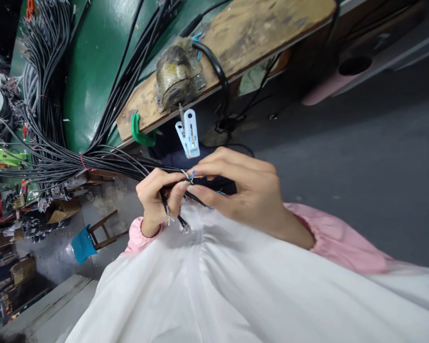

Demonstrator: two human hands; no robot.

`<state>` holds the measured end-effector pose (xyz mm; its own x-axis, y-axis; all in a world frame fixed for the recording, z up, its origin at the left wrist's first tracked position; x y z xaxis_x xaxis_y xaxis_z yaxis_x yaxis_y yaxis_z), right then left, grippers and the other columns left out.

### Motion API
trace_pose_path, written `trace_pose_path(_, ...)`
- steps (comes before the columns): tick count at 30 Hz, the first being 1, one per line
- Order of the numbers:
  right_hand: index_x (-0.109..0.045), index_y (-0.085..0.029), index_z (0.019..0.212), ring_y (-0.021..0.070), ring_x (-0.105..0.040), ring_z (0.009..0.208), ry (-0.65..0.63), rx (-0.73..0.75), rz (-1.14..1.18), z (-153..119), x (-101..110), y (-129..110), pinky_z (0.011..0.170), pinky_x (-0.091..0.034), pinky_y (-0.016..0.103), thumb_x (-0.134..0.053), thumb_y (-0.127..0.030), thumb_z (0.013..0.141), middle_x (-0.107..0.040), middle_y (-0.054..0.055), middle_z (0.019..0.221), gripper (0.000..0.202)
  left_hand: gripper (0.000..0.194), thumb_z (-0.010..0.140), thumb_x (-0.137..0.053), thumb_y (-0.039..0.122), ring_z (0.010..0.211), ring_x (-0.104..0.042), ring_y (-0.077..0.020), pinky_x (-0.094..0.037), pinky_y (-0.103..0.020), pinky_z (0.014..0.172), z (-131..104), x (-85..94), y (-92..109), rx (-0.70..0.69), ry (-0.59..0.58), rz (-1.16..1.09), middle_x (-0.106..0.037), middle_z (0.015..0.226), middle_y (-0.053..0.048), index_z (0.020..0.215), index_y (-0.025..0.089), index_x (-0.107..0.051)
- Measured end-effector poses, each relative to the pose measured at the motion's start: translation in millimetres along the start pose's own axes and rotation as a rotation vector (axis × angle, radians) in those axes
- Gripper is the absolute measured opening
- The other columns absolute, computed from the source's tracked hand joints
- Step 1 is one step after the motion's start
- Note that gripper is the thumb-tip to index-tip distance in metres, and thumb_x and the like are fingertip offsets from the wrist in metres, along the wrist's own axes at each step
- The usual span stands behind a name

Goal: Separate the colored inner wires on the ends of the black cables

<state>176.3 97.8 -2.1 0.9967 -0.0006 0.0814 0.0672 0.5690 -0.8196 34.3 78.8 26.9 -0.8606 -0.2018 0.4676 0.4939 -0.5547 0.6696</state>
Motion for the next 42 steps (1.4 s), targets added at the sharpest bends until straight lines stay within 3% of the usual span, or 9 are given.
trace_pose_path(8, -0.07, -0.023, 0.082, 0.0135, -0.069, 0.064, 0.058, -0.008, -0.071, 0, 1, -4, 0.058, -0.057, 0.025, -0.068, -0.015, 0.095, -0.073, 0.002, 0.074, 0.016, 0.019, 0.098, -0.068, 0.032, 0.063, -0.065, -0.0092, -0.048, -0.021, 0.056, -1, -3.0, -4, 0.023, -0.053, -0.017, -0.075, 0.075, -0.002, 0.09, 0.015, -0.074)
trace_pose_path(24, -0.071, -0.024, 0.086, 0.0153, -0.071, 0.067, -0.002, -0.031, 0.038, -5, -5, 7, 0.059, -0.058, 0.027, -0.065, -0.02, 0.097, -0.075, 0.003, 0.076, 0.014, 0.043, 0.102, -0.055, 0.05, 0.058, -0.057, -0.0087, -0.043, -0.023, 0.056, -10, -8.7, -15, 0.128, -0.218, 0.003, -0.07, 0.072, -0.002, 0.086, 0.015, -0.074)
trace_pose_path(32, -0.071, -0.026, 0.084, 0.0156, -0.07, 0.065, -0.008, -0.054, 0.058, -5, -7, 11, 0.057, -0.058, 0.028, -0.065, -0.02, 0.097, -0.074, 0.002, 0.075, 0.015, 0.038, 0.101, -0.059, 0.047, 0.06, -0.059, -0.0086, -0.045, -0.022, 0.057, -8, -9.6, -16, 0.16, -0.233, -0.038, -0.071, 0.074, -0.002, 0.086, 0.015, -0.074)
trace_pose_path(37, -0.069, -0.024, 0.078, 0.0134, -0.065, 0.057, 0.024, -0.019, 0.037, -1, -5, 8, 0.052, -0.053, 0.025, -0.066, -0.012, 0.089, -0.07, 0.0, 0.068, 0.017, 0.038, 0.1, -0.061, 0.048, 0.056, -0.057, -0.008, -0.043, -0.022, 0.053, -7, -9.8, -18, 0.154, -0.204, -0.035, -0.069, 0.07, -0.001, 0.084, 0.015, -0.072)
trace_pose_path(42, -0.065, -0.024, 0.073, 0.012, -0.061, 0.053, 0.061, -0.02, 0.005, 2, -4, 5, 0.048, -0.05, 0.024, -0.064, -0.009, 0.086, -0.068, -0.003, 0.065, 0.02, 0.044, 0.1, -0.058, 0.053, 0.053, -0.053, -0.0082, -0.042, -0.023, 0.051, -9, -10.6, -25, 0.244, -0.178, -0.018, -0.067, 0.067, -0.001, 0.08, 0.016, -0.071)
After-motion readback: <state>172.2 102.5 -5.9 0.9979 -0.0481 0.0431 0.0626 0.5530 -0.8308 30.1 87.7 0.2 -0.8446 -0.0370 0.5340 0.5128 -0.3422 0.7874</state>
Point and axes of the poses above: each hand's wrist, its own z-axis towards the middle knuckle, its own x-axis out of the back of the hand, y = z × x, the point moved 9 cm from there along z, towards the middle knuckle
